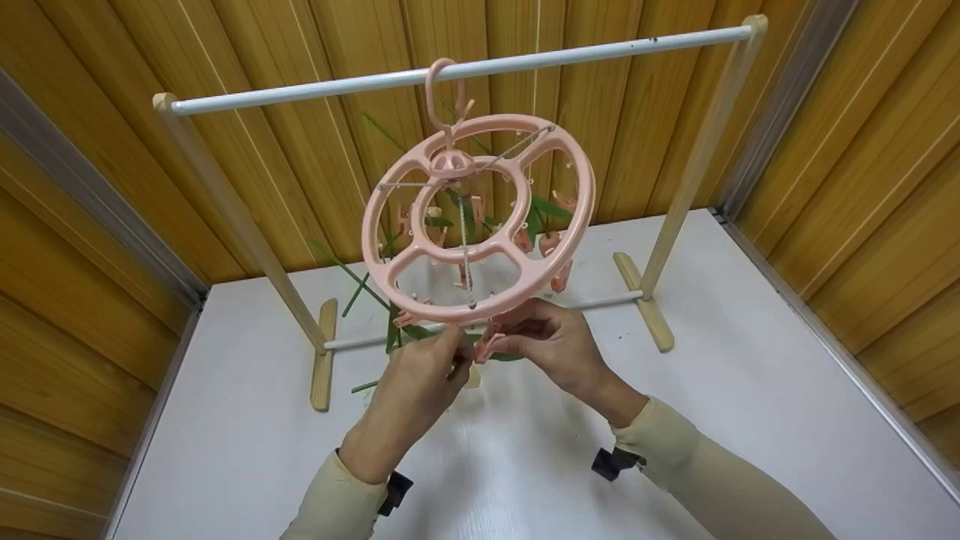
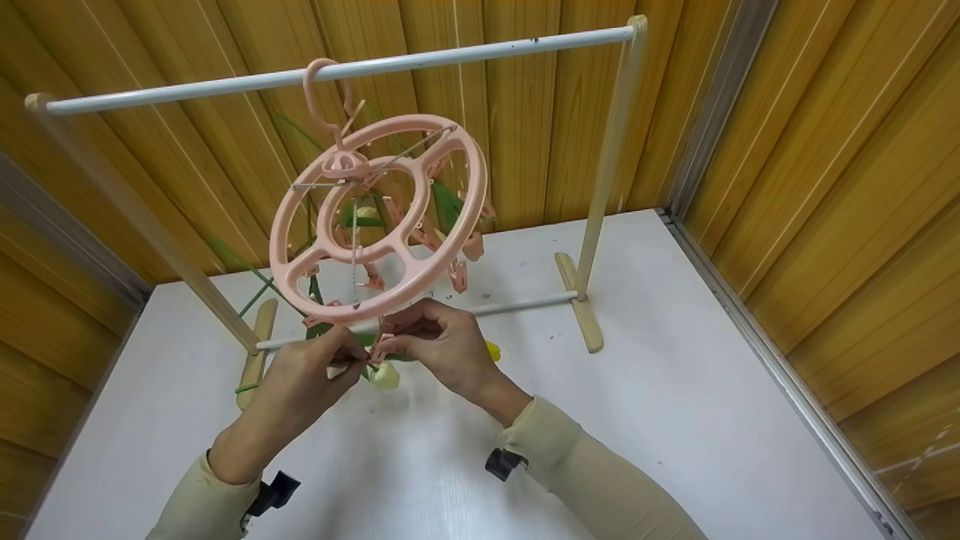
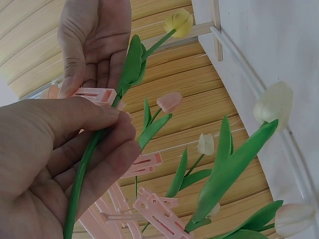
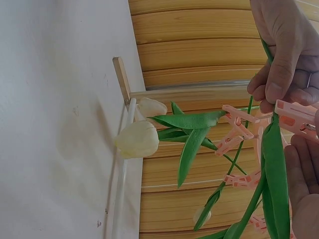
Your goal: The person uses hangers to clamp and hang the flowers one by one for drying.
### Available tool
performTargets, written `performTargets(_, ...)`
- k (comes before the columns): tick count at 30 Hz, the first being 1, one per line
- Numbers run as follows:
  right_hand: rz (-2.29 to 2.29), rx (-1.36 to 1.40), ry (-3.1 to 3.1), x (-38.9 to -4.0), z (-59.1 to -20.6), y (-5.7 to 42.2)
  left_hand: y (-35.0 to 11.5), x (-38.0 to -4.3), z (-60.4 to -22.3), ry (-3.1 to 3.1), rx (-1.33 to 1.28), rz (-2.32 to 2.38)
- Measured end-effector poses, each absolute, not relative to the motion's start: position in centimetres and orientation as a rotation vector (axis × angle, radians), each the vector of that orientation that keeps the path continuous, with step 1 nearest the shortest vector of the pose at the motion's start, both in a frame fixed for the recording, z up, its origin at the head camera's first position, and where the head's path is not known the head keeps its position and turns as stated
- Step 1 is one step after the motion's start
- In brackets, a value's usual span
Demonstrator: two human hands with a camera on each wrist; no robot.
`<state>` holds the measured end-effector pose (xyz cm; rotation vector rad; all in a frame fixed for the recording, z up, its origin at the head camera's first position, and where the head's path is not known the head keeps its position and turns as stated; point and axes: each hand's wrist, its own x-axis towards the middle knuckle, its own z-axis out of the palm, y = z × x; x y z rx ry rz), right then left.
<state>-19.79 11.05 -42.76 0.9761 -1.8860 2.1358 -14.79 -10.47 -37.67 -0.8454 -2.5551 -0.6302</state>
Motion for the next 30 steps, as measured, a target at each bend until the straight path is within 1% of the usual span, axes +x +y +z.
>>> performTargets(7,2.166,1.015,-1.865,-19.9,-42.8,11.1,-10.8,-14.8,-37.9,-2.505,-0.855,-0.641)
performTargets(15,2.175,1.042,-1.857,-19.9,-42.6,11.2,-11.1,-15.0,-37.8,-2.449,-0.856,-0.758)
performTargets(30,2.209,1.042,-1.846,-19.9,-42.5,11.1,-11.5,-15.0,-37.9,-2.414,-0.840,-0.802)
